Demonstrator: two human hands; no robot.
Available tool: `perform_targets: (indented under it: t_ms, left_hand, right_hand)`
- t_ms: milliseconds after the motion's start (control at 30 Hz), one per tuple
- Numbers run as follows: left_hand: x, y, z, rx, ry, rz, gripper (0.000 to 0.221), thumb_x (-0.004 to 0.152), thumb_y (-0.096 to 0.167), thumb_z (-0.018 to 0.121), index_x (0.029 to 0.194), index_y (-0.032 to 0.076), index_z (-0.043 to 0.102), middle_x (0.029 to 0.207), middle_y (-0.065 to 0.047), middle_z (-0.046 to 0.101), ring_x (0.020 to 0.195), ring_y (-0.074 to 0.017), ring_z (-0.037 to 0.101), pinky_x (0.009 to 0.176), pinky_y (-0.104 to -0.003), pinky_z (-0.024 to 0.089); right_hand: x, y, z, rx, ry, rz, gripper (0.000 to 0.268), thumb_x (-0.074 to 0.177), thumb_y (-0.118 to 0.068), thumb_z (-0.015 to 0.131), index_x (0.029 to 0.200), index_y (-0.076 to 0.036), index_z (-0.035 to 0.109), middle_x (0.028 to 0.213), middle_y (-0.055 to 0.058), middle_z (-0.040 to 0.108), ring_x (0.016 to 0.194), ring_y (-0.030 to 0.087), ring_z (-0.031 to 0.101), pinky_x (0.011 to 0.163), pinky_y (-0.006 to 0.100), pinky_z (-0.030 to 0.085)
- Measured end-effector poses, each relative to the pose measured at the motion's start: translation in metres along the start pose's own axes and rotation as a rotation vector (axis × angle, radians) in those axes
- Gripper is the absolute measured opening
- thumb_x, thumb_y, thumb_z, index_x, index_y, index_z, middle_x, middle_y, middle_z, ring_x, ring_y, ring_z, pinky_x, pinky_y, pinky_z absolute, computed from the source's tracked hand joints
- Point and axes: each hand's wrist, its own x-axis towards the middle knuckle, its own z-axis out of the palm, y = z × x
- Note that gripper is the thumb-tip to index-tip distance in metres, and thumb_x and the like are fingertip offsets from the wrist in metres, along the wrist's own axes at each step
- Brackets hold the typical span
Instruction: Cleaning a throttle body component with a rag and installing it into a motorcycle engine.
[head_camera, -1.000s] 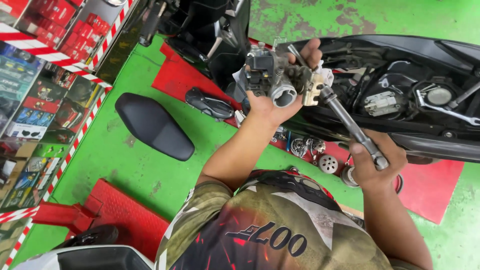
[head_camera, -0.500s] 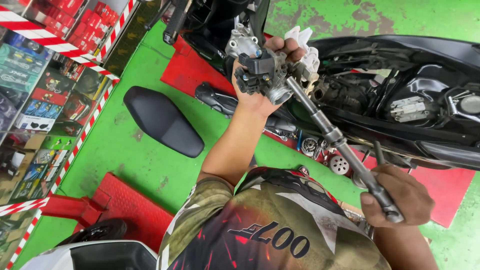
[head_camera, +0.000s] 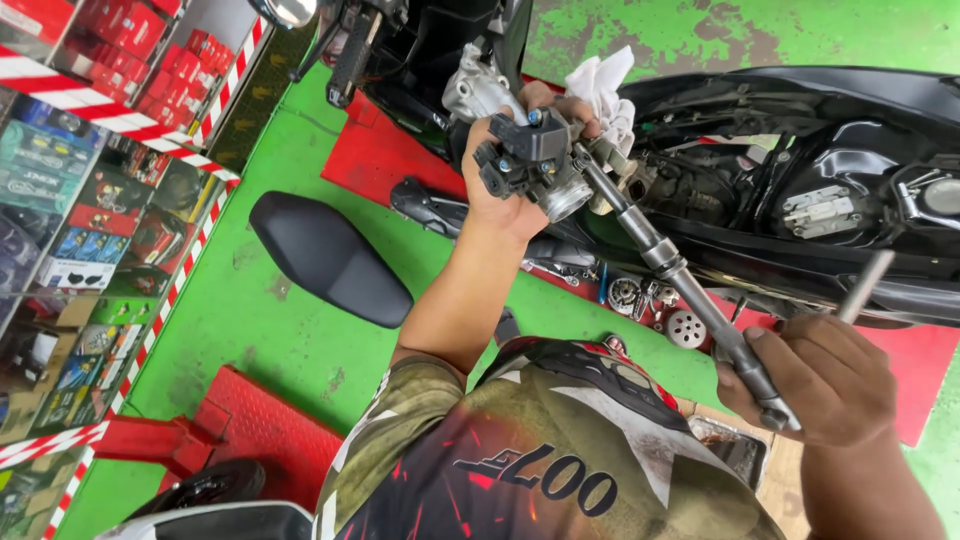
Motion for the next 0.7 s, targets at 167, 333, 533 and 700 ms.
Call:
perform_targets:
  t_ms: [167,333,533,700]
  left_hand:
    - [0.005,0.000,-0.001,0.060,0.043,0.001,0.026,0.097,0.036,0.062,0.099,0.010,0.062,0.111,-0.022,0.066,0.105,-0.0341,0.060,0.097,-0.049,0.049]
    - [-0.002,-0.008,0.004,0.226,0.022,0.051,0.020,0.093,0.032,0.063,0.099,0.015,0.054,0.115,-0.020,0.065,0.107,-0.0296,0.060,0.101,-0.040,0.045]
    - [-0.013,-0.021,0.003,0.227,0.077,0.145,0.019,0.093,0.020,0.066,0.101,0.012,0.051,0.129,-0.025,0.068,0.113,-0.0308,0.068,0.098,-0.040,0.055]
    - [-0.025,-0.040,0.032,0.291,0.074,0.234,0.025,0.089,0.013,0.067,0.103,0.010,0.047,0.120,-0.025,0.071,0.098,-0.0429,0.072,0.086,-0.047,0.061]
  right_hand:
    - [0.004,0.004,-0.022,-0.194,-0.159,0.005,0.033,0.092,-0.026,0.083,0.097,0.004,0.071,0.065,0.013,0.055,0.057,0.030,0.055,0.057,0.044,0.051]
    - [-0.011,0.003,0.008,0.116,0.078,0.312,0.038,0.090,-0.028,0.070,0.088,0.009,0.062,0.069,0.018,0.061,0.059,0.032,0.059,0.055,0.039,0.048]
    - [-0.050,0.018,0.068,0.313,0.527,0.579,0.046,0.100,-0.035,0.056,0.081,0.007,0.054,0.069,0.019,0.053,0.063,0.032,0.054,0.067,0.042,0.047]
    - [-0.067,0.040,0.086,0.496,0.851,0.726,0.047,0.099,-0.042,0.061,0.083,0.001,0.053,0.067,0.015,0.047,0.064,0.030,0.051,0.069,0.042,0.044]
